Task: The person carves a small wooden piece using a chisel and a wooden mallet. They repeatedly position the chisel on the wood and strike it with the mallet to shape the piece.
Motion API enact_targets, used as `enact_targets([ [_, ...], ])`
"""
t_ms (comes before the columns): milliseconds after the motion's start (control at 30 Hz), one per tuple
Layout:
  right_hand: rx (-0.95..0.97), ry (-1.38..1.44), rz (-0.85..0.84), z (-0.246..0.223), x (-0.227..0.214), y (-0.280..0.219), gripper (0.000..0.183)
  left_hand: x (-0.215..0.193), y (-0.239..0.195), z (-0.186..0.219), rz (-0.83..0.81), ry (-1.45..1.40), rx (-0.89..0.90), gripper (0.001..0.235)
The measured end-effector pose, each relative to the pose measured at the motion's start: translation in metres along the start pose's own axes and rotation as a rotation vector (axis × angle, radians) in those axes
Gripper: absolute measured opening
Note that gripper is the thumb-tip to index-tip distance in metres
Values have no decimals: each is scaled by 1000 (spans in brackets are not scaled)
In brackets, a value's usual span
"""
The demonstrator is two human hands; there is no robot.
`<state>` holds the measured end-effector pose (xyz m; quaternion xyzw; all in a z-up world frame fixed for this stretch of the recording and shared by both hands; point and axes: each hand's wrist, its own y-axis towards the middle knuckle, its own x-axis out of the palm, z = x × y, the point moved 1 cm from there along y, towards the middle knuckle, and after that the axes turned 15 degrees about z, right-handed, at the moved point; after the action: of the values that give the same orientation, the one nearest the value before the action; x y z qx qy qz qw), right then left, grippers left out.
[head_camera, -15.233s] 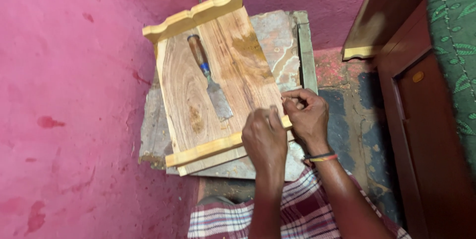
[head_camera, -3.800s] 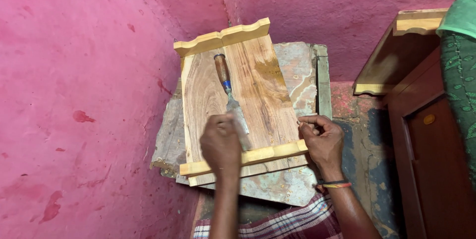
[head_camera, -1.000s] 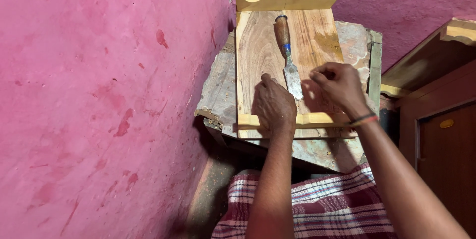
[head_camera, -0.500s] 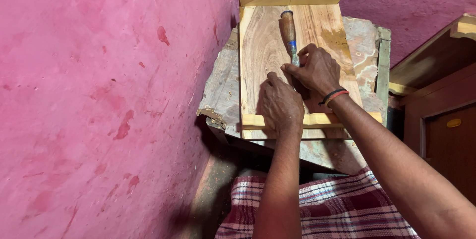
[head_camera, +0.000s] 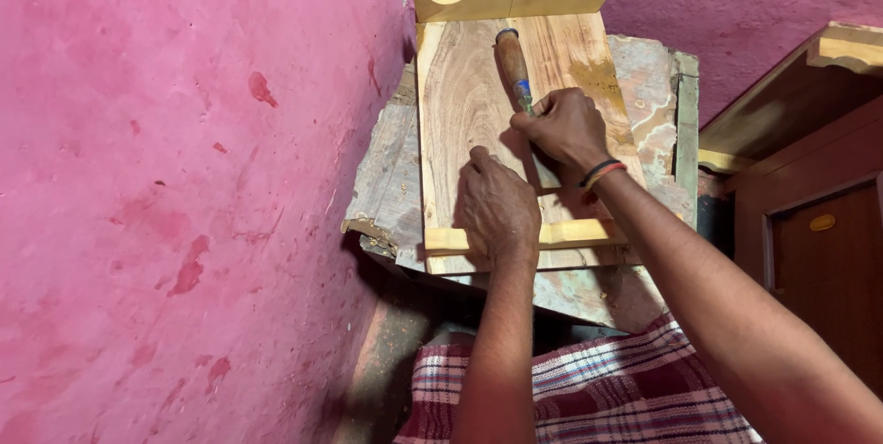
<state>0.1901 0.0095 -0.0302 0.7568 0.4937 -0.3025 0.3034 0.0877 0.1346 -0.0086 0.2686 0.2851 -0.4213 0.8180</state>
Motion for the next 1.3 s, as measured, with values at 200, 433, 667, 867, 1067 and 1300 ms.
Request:
enact_targets([
  [200,365,723,-213,33,-12,18,11,2,0,-1,27,20,35,30],
  [433,430,1364,-310,83,-96,8,30,2,0,1,47,62,78,27],
  [667,410,1899,-354,139,-153,-35,42,-2,5,9,-92,55,14,33],
  [867,525,2054,-351,185,-139,-48,47,-10,0,16,-90,120,20,31],
  [1067,542,2032,-257,199,-116,-32,52,-10,-2,20,-54,119,41,28],
  [1300,564,2080,-297,205,-94,-21,52,-5,-2,19,-57,103,53,28],
])
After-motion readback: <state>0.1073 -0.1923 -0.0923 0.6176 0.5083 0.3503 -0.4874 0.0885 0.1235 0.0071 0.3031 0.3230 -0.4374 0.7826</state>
